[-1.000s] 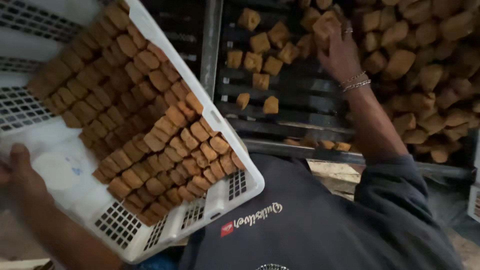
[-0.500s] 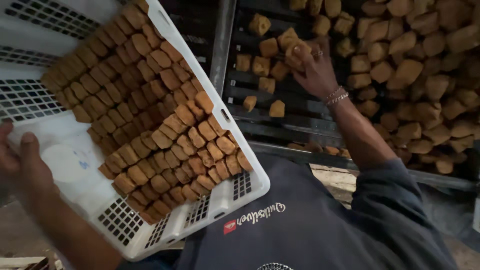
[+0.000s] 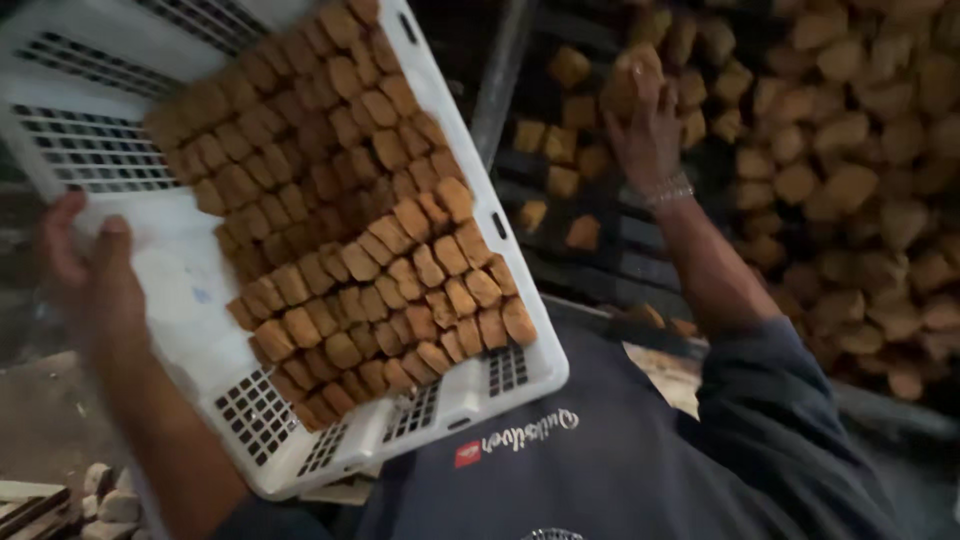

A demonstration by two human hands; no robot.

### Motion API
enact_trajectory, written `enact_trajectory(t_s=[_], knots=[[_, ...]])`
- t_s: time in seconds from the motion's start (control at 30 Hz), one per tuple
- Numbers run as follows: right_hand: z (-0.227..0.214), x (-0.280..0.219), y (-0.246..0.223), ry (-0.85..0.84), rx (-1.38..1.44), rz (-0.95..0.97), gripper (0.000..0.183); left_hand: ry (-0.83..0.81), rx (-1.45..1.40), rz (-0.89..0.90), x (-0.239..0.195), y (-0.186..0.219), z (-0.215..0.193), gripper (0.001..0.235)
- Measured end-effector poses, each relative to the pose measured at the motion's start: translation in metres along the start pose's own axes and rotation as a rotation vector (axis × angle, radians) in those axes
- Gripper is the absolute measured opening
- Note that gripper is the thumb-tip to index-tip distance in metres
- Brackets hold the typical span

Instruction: The person repeatedly picks brown dried fruit pieces from a metal tray and places them into a white plastic crate. The hands move quickly, transferring items one by one or in small groups, filling the crate over time.

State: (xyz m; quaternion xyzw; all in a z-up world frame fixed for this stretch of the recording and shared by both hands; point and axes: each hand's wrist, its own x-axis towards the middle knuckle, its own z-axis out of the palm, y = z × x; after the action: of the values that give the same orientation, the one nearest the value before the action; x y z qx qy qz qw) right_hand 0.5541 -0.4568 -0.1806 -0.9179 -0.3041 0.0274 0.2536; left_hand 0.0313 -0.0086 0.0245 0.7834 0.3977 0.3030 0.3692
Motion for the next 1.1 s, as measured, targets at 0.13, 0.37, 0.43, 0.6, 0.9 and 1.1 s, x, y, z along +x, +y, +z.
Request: enact_trajectory(t_s=[0.13,0.37,0.43,0.6,0.9,1.1], knots=[[-0.001,-0.011,-0.005,-0.05,0.048,-0.026,0.093,-0.065,-0.126,-0.064,-0.01,-0.017,-0.008,0.053],[-0.151,0.054,-0.179,0.126,0.401,-0.851,0.115,0.044,0.401,0.254,-0.003,0.026,-0.003,0.044],[-0.19,0.067,-0.267,-0.057,0.37,-1.161,0.09,0.087,0.452,0.4,0.005,0.059,0.005,0.04],[-0.152,0.042,-0.423,-0.94,-0.207,-0.986,0.053,-0.193,0.241,0.444,0.011,0.132,0.072,0.028],[-0.113,0.03,-0.439,-0.943,-0.705,-1.151,0.074,-0.792,0.213,0.205,0.005,0.136,0.115,0.033],[-0.096,0.049,-0.439,-1.213,-0.847,-0.889,0.032,-0.903,0.341,-0.074,0.011,0.105,0.128,0.032]])
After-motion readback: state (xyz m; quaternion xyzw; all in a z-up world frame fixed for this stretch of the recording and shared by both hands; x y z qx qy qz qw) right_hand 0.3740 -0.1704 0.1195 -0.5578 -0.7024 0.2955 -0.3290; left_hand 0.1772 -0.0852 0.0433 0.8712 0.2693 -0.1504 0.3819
